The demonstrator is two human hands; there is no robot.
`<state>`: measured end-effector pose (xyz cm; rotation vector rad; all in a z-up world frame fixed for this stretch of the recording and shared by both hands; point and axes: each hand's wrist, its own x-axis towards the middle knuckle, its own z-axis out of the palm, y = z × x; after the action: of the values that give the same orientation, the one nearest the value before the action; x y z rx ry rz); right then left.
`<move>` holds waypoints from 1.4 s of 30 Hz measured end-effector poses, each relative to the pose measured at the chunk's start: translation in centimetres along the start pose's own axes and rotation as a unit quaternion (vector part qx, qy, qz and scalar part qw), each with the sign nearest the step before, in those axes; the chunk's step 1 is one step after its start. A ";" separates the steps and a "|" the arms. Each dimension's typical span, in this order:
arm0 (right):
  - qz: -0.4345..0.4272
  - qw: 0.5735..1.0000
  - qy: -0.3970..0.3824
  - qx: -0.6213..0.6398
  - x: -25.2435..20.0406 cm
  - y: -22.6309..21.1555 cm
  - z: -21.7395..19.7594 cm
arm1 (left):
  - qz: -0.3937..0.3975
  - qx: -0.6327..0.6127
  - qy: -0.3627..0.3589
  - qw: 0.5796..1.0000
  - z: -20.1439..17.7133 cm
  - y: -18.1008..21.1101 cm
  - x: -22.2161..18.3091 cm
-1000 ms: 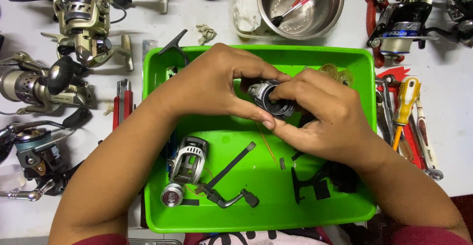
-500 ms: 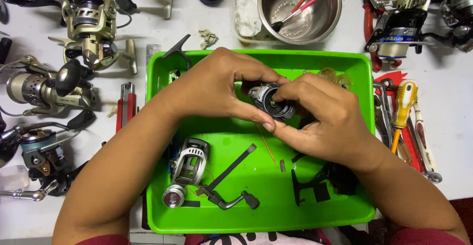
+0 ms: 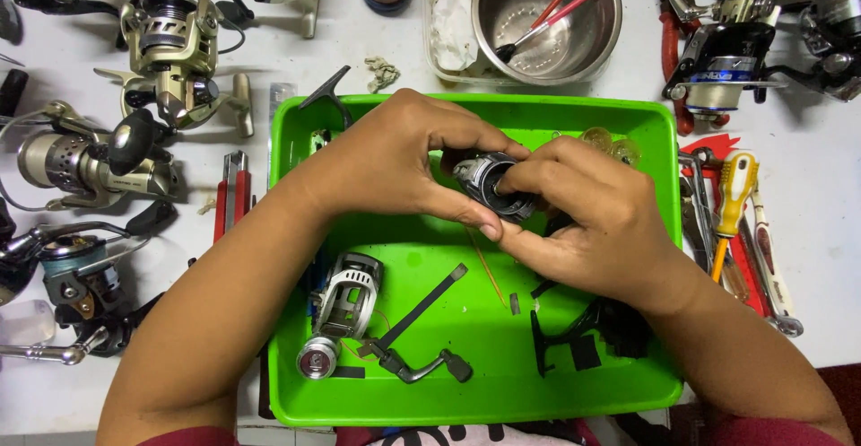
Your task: Reassembling the internal gears and housing of a fishing reel using a screwdriver.
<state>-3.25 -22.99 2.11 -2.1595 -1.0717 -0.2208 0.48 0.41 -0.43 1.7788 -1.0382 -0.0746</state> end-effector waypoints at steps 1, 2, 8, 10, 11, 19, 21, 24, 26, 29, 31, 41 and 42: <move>0.000 1.000 0.000 0.000 0.1 0.0 0.0 | 0.000 0.000 0.000 1.000 0.0 0.0 0.0; -0.004 1.000 0.000 0.001 0.1 0.0 0.0 | -0.002 -0.001 0.000 1.000 0.0 0.0 0.0; -0.002 1.000 0.003 0.003 0.0 0.0 0.0 | -0.009 -0.006 0.003 1.000 0.0 0.1 0.0; -0.010 1.000 0.002 0.009 0.0 0.1 0.0 | -0.012 -0.008 0.006 1.000 0.0 0.2 0.0; -0.008 1.000 0.005 0.006 -0.1 0.2 0.0 | -0.011 -0.009 0.007 1.000 0.0 0.2 0.0; 0.009 1.000 0.010 -0.009 -0.2 0.1 0.1 | -0.002 -0.008 0.012 1.000 0.1 0.0 0.0; 0.010 1.000 0.009 -0.008 -0.1 0.1 0.1 | -0.003 -0.013 0.013 1.000 0.1 0.0 0.0; 0.006 1.000 0.003 -0.006 -0.2 0.2 0.0 | -0.007 -0.009 0.010 1.000 0.0 0.1 0.1; 0.004 1.000 0.003 -0.006 -0.2 0.2 0.1 | -0.009 -0.007 0.009 1.000 0.0 0.1 0.1; 0.001 1.000 0.005 -0.007 -0.2 0.2 0.1 | -0.011 -0.007 0.008 1.000 0.0 0.1 0.1; 0.001 1.000 0.006 -0.009 -0.2 0.3 0.1 | -0.011 -0.009 0.008 1.000 0.0 0.1 0.1; 0.003 0.999 0.026 -0.041 -0.6 0.6 0.0 | 0.008 0.003 0.026 1.000 0.0 -0.1 0.0; 0.002 0.998 0.035 -0.059 -0.8 0.8 0.1 | 0.016 0.010 0.032 0.999 -0.1 0.0 0.1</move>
<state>-3.15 -23.79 1.31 -2.2410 -1.0367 -0.3644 0.57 0.41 -0.38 1.7707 -1.0239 0.0128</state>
